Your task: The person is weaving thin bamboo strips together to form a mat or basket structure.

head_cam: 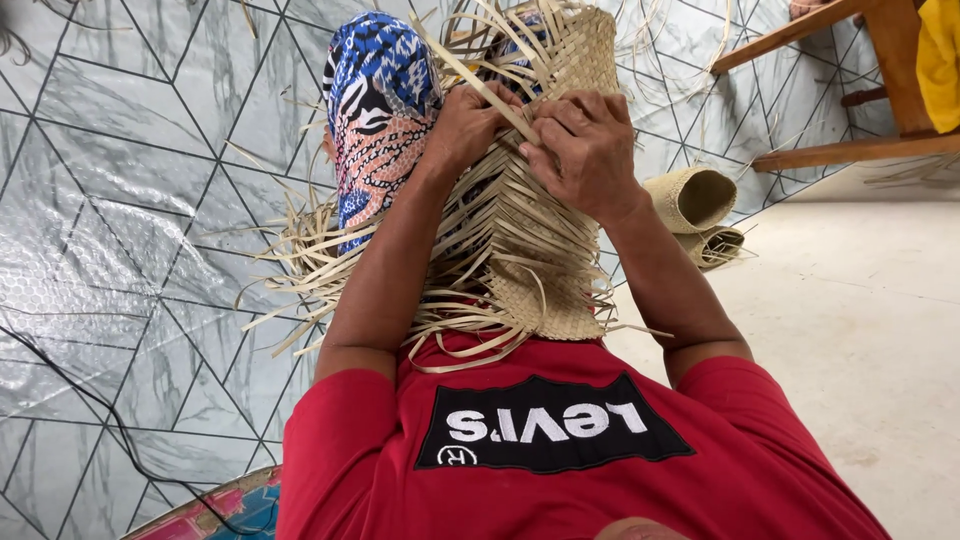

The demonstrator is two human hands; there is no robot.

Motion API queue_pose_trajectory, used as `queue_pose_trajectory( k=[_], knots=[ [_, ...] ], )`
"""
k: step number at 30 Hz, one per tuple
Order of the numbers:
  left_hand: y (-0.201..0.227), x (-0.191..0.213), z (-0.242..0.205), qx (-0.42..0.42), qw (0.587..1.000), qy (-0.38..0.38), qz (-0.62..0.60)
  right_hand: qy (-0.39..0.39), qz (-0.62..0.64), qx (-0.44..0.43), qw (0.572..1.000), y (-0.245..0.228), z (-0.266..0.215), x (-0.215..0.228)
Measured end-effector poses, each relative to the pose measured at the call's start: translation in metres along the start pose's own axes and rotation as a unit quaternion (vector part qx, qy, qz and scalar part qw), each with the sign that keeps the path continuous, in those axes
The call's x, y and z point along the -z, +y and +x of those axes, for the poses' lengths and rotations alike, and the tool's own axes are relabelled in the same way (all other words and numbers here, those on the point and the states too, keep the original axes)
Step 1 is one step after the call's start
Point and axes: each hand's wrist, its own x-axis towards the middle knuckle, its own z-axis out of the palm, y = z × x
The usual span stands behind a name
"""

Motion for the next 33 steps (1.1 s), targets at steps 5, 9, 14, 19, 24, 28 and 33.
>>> queue_pose_trajectory(
  k=[5,9,14,19,24,28,33],
  knots=[
    [0.01,0.0,-0.004,0.014,0.999,0.025,-0.029,0.04,-0.043,0.014,0.998,-0.001,-0.014,-0.005],
    [0.002,0.001,0.001,0.006,1.0,0.026,-0.004,0.02,-0.042,0.011,0.999,-0.004,-0.008,-0.003],
    [-0.006,-0.003,0.005,-0.007,0.999,0.044,-0.012,0.044,0.028,-0.012,0.999,-0.003,-0.009,-0.007],
    [-0.01,-0.003,0.006,-0.018,0.999,0.039,-0.014,0.07,0.284,-0.099,0.951,0.006,-0.021,-0.002],
    [0.006,-0.006,-0.005,-0.051,0.995,0.065,0.063,0.243,0.428,-0.173,0.853,-0.007,-0.023,0.058],
    [0.012,-0.008,-0.006,-0.075,0.991,0.078,0.074,0.229,0.511,-0.233,0.795,-0.001,-0.012,0.064],
    [0.011,-0.006,-0.003,-0.064,0.994,0.057,0.071,-0.065,0.335,-0.271,0.9,0.016,-0.014,0.012]
  ],
)
